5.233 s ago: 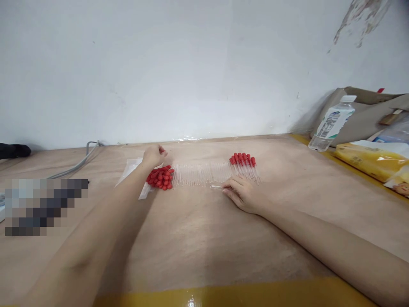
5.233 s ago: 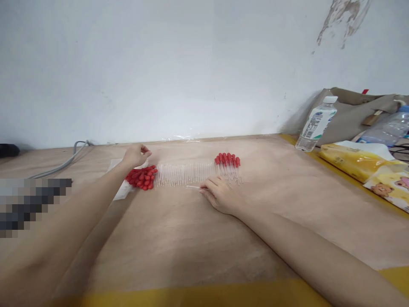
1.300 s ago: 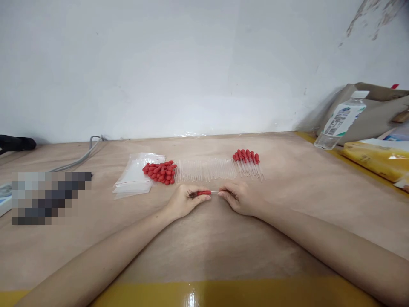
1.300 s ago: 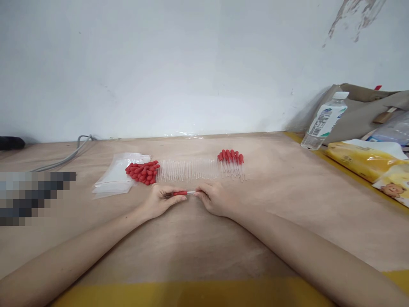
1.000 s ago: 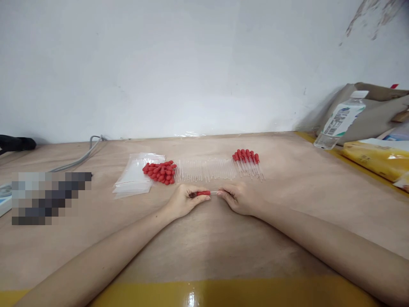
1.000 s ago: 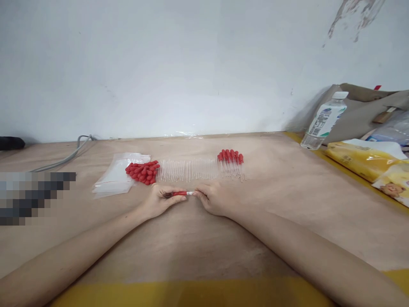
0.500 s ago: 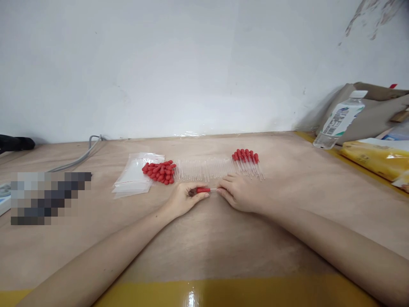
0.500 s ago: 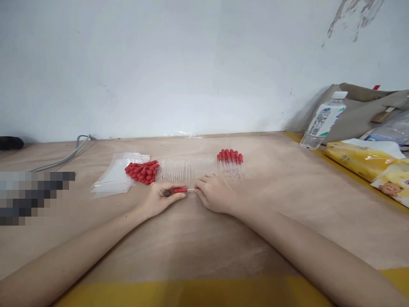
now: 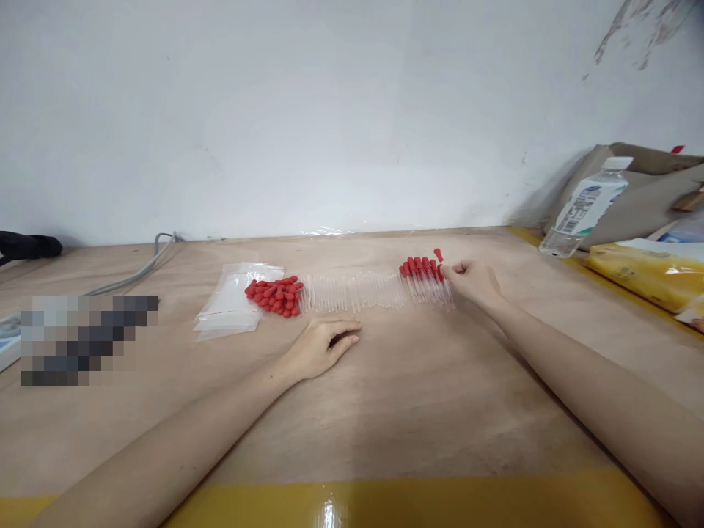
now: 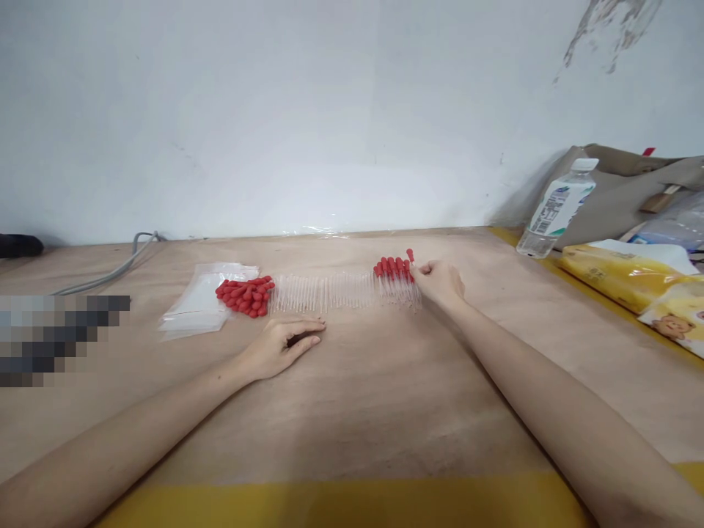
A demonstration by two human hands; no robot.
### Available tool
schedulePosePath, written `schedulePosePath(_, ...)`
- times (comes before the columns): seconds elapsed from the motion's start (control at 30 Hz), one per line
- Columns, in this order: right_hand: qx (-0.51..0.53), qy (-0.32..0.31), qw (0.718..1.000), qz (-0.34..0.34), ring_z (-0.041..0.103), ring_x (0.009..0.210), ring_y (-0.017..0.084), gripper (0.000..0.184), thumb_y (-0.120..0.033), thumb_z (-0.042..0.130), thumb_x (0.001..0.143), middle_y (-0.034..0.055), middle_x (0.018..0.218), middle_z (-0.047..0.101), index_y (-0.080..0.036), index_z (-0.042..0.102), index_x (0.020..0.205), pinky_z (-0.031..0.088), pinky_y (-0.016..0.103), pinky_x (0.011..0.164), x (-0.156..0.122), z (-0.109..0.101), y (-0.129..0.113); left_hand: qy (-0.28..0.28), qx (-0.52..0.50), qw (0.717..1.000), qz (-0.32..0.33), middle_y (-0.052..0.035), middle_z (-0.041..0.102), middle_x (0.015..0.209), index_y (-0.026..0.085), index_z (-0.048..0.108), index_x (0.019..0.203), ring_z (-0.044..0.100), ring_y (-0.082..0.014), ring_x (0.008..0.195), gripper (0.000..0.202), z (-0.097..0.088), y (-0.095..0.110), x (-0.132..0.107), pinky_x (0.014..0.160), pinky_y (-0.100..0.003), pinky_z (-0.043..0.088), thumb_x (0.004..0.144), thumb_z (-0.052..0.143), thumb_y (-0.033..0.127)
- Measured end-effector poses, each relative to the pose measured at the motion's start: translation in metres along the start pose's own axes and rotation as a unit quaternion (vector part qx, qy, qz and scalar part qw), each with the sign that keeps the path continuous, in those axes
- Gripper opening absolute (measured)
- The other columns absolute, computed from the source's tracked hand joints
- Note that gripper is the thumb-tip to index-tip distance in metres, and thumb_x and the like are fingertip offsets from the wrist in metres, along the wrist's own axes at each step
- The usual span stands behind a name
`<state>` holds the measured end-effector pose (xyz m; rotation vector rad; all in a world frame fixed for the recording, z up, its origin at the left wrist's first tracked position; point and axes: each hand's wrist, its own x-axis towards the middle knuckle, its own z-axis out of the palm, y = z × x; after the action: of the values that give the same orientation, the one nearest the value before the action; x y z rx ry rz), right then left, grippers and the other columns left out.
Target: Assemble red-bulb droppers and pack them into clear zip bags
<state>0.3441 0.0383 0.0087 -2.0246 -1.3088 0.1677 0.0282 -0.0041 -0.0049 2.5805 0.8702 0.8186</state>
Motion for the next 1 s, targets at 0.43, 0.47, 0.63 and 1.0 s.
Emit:
schedulePosePath(0.43,-0.050,0.006,0.998,-0.048,0.056,0.070,0.019,0.024,-0.042,0.051,0.073,0.0028,0.074,0.064,-0.023,0.065,0.079,0.033,0.027,0.055,-0.016,0.008,-0.010,0.002,-0.011,1.000,0.014,-0.0054,0.068,0.104,0.020,0.067,0.103,0.060,-0.0191,0.104,0.024,0.001,-0.003,0.001,0.092,-0.035,0.047,0.086,0.051,0.025)
schedulePosePath(0.47,-0.048,0.003,0.996,-0.073,0.056,0.069,0.018,0.023,-0.041,0.051,0.074,0.0024,0.074,0.064,-0.023,0.065,0.078,0.033,0.026,0.055,-0.020,0.008,-0.014,0.002,-0.011,1.000,0.013,-0.0055,0.068,0.104,0.020,0.067,0.103,0.060,-0.0189,0.104,0.024,0.001,-0.003,0.001,0.092,-0.034,0.047,0.086,0.050,0.025)
schedulePosePath(0.63,-0.108,-0.048,0.977,-0.175,0.055,0.069,0.018,0.023,-0.037,0.049,0.077,0.0050,0.074,0.063,-0.020,0.064,0.070,0.035,0.029,0.060,-0.036,0.013,-0.043,-0.003,-0.009,1.000,0.010,-0.0057,0.068,0.105,0.020,0.066,0.104,0.060,-0.0188,0.104,0.024,0.001,-0.003,0.001,0.092,-0.034,0.046,0.086,0.051,0.024)
schedulePosePath(1.0,-0.249,-0.123,0.955,-0.106,0.055,0.091,0.027,0.020,-0.023,0.052,0.075,0.0164,0.090,0.061,-0.013,0.065,0.087,0.040,0.038,0.073,-0.021,0.040,-0.087,-0.003,-0.005,1.000,0.018,-0.0063,0.068,0.104,0.018,0.066,0.103,0.061,-0.0187,0.101,0.024,0.001,-0.003,0.001,0.090,-0.033,0.047,0.086,0.051,0.023)
